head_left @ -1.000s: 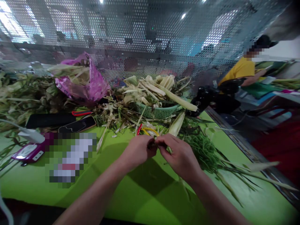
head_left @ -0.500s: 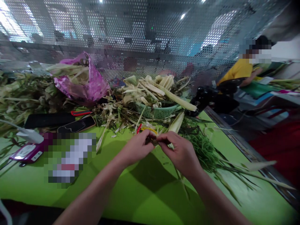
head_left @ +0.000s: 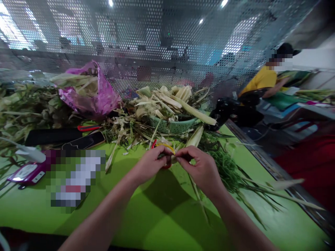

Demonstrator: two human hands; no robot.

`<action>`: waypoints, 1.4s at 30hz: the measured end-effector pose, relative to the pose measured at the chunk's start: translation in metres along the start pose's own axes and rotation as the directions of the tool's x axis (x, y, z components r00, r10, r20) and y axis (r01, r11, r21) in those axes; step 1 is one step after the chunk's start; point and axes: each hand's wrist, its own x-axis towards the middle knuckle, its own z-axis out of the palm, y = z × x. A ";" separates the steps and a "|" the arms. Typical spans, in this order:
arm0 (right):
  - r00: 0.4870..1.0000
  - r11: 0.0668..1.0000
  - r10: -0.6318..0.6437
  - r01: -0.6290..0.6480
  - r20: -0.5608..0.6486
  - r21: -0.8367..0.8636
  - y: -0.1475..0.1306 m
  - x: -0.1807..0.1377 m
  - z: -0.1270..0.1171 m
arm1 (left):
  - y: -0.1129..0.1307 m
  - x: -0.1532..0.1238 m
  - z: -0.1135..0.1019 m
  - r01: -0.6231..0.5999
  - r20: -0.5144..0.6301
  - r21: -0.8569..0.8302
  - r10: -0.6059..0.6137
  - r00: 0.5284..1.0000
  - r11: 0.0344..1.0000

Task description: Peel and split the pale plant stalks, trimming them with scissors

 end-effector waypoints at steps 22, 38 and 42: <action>0.998 0.999 0.036 -0.037 0.051 0.013 -0.003 0.001 -0.004 | -0.004 0.000 0.001 -0.029 0.018 -0.041 0.030 0.999 0.999; 0.989 0.964 0.141 -0.145 0.035 0.225 -0.003 0.001 -0.002 | 0.001 -0.001 0.002 -0.044 -0.022 -0.020 0.043 0.999 0.999; 0.985 0.932 0.157 -0.173 0.075 0.318 -0.003 0.003 -0.002 | -0.001 -0.001 0.002 -0.017 -0.022 -0.054 0.016 1.000 0.998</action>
